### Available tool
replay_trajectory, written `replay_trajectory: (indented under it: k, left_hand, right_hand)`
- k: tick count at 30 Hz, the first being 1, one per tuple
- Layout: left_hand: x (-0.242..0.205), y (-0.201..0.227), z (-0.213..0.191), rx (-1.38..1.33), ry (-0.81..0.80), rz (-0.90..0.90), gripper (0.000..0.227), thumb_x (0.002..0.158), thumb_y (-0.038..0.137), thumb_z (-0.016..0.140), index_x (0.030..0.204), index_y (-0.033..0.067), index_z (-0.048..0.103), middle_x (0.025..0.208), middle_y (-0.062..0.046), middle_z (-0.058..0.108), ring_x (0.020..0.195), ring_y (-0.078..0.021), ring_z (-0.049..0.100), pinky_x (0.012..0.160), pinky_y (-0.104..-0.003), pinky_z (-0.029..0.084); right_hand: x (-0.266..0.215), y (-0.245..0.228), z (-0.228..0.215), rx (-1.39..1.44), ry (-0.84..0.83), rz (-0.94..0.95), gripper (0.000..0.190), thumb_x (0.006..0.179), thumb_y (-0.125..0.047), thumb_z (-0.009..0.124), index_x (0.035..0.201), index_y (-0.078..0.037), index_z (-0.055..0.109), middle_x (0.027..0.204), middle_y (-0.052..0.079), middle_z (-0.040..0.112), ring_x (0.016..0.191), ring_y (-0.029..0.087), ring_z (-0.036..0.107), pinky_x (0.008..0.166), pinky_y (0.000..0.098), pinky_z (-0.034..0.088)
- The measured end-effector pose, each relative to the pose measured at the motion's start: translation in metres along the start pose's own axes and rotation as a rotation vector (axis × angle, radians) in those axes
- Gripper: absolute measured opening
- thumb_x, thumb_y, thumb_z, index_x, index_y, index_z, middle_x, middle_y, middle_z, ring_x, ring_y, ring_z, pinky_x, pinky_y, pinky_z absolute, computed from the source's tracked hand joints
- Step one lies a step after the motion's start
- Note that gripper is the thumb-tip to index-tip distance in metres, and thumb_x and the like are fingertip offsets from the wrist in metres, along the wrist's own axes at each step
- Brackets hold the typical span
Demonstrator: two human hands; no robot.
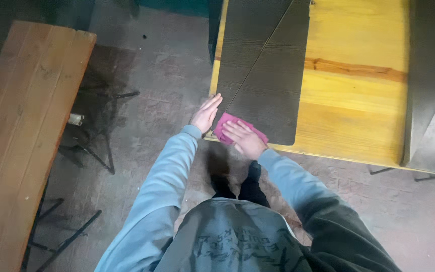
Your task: The person wipes the surface of several dark rectangular panels with a pink cloth. They handle the panels one at a time, wiping each surface thoroughly before moving to the next.
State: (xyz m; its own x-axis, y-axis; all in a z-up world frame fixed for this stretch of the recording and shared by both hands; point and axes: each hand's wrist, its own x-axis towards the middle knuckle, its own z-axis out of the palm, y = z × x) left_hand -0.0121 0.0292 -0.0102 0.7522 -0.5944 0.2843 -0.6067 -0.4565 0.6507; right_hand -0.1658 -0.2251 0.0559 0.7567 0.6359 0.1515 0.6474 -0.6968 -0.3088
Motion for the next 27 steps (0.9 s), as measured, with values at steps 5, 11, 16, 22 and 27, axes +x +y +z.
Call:
replay_trajectory:
  k: [5,11,16,22,27]
  left_hand:
    - [0.000,-0.003,0.004,0.075,0.000,0.001,0.056,0.125,0.014,0.056,0.181,0.0210,0.054,0.189,-0.002,0.048,0.172,-0.0354,0.046,0.145,-0.050,0.038]
    - [0.006,0.006,-0.002,0.154,-0.047,-0.026,0.058,0.123,0.013,0.057,0.180,0.0179,0.054,0.190,-0.002,0.048,0.176,-0.0400,0.037,0.143,-0.055,0.040]
    - [0.029,0.039,-0.003,0.250,-0.022,-0.103,0.050,0.116,0.021,0.071,0.164,0.0115,0.070,0.178,-0.009,0.061,0.173,-0.0404,0.043,0.141,-0.058,0.041]
    - [0.087,0.109,0.034,-0.192,-0.117,-0.231,0.045,0.124,0.053,0.064,0.158,0.0274,0.077,0.160,0.001,0.077,0.159,-0.0254,0.064,0.135,-0.046,0.051]
    - [0.157,0.226,0.041,-1.321,-0.061,-0.384,0.092,0.123,0.051,0.074,0.191,0.0084,0.028,0.188,-0.019,0.044,0.176,-0.0410,0.038,0.133,-0.068,0.047]
  right_hand:
    - [-0.011,-0.011,-0.001,0.242,0.051,-0.080,0.077,0.096,0.005,0.070,0.170,-0.015,0.064,0.181,0.013,0.059,0.173,0.037,0.046,0.144,0.0640,0.029]
    - [-0.039,0.029,-0.037,0.431,0.087,0.000,0.057,0.110,-0.012,0.050,0.163,-0.013,0.073,0.170,0.017,0.069,0.165,0.042,0.057,0.139,0.0678,0.037]
    - [-0.063,0.117,-0.072,0.352,0.115,0.173,0.063,0.099,-0.003,0.060,0.161,-0.008,0.073,0.166,0.028,0.069,0.158,0.054,0.061,0.134,0.0717,0.044]
    - [-0.035,0.125,-0.177,0.215,0.212,0.273,0.076,0.095,0.007,0.058,0.168,-0.013,0.070,0.170,0.027,0.067,0.161,0.050,0.058,0.137,0.0674,0.041]
    - [-0.015,0.124,-0.212,0.118,0.429,0.175,0.079,0.095,0.009,0.057,0.172,-0.008,0.066,0.175,0.023,0.062,0.167,0.047,0.052,0.142,0.0615,0.035]
